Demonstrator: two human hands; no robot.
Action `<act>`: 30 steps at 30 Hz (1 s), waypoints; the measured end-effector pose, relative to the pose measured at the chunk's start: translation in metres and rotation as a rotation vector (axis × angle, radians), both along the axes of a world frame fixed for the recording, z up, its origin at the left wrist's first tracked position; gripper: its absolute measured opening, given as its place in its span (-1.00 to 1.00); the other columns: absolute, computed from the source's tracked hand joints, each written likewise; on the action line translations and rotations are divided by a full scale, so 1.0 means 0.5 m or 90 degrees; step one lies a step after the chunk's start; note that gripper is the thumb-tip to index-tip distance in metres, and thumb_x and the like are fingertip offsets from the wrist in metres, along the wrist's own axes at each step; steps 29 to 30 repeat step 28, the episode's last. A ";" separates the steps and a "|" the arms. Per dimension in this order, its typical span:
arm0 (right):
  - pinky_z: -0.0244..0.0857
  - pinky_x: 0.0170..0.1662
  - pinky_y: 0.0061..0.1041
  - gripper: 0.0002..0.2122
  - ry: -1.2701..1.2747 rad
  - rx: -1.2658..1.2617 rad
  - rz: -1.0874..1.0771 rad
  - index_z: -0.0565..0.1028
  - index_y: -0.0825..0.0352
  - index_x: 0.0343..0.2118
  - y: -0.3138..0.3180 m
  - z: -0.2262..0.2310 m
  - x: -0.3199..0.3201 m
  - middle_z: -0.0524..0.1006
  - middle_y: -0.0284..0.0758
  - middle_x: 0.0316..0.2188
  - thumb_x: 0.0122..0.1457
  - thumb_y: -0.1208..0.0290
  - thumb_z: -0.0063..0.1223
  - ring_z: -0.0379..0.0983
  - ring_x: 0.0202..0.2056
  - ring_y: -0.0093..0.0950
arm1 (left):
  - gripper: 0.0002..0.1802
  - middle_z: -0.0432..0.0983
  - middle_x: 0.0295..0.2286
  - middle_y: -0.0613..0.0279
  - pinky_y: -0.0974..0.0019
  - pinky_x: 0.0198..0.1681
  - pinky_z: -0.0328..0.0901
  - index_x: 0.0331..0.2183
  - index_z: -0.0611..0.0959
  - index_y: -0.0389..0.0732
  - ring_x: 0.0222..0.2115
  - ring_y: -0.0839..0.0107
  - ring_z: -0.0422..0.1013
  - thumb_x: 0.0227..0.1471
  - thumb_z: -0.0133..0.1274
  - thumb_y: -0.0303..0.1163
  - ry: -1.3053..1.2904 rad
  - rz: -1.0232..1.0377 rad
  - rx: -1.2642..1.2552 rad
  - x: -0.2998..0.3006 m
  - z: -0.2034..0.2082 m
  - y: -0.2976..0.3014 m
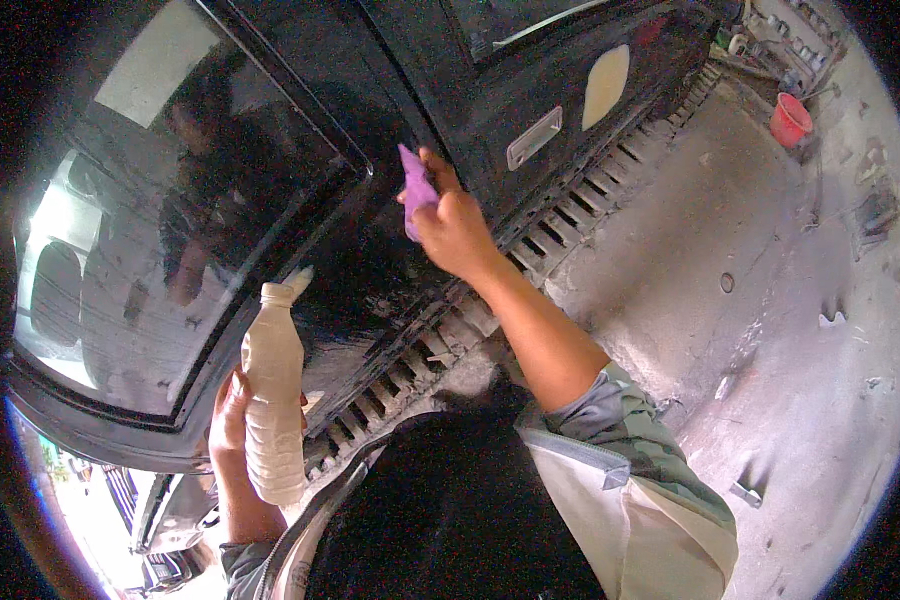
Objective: The person repeatedly pours liquid from a plastic bottle onto a car window and wipes the surface with a purple cloth. The person moves around the window, treating different sections and occasionally refilling the bottle from a bucket.
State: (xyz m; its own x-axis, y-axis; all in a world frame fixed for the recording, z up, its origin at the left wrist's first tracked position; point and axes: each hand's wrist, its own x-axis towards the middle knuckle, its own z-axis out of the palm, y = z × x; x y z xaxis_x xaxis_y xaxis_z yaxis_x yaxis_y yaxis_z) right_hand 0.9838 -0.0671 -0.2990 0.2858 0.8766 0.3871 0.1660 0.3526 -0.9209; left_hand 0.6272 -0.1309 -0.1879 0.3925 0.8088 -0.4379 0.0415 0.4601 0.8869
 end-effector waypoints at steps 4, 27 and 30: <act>0.33 0.04 -0.28 -0.51 -0.106 -0.038 -0.112 0.24 0.34 0.20 0.017 -0.003 0.005 0.51 -0.04 -0.01 0.27 0.26 0.00 0.49 0.00 -0.17 | -0.05 0.49 -0.08 0.01 0.25 -0.05 0.35 0.17 0.33 -0.43 -0.13 0.27 0.46 0.01 0.22 0.11 -0.024 -0.064 0.004 0.018 -0.009 0.024; 0.33 0.03 -0.13 -0.25 -0.109 -0.273 -0.494 0.25 0.40 0.19 0.110 0.023 -0.171 0.52 0.18 -0.11 0.11 -0.10 0.17 0.48 -0.04 0.08 | -0.11 0.47 -0.06 0.06 0.24 -0.03 0.31 0.17 0.35 -0.38 -0.10 0.32 0.41 0.07 0.18 0.12 -0.114 -0.290 -0.045 0.056 -0.038 0.175; 0.33 0.03 -0.11 -0.25 -0.121 -0.280 -0.486 0.24 0.39 0.20 0.112 0.021 -0.171 0.53 0.17 -0.11 0.12 -0.09 0.17 0.49 -0.05 0.07 | -0.08 0.45 -0.04 0.03 0.23 -0.03 0.31 0.19 0.33 -0.37 -0.09 0.32 0.40 0.06 0.17 0.15 -0.095 -0.300 -0.044 0.055 -0.041 0.183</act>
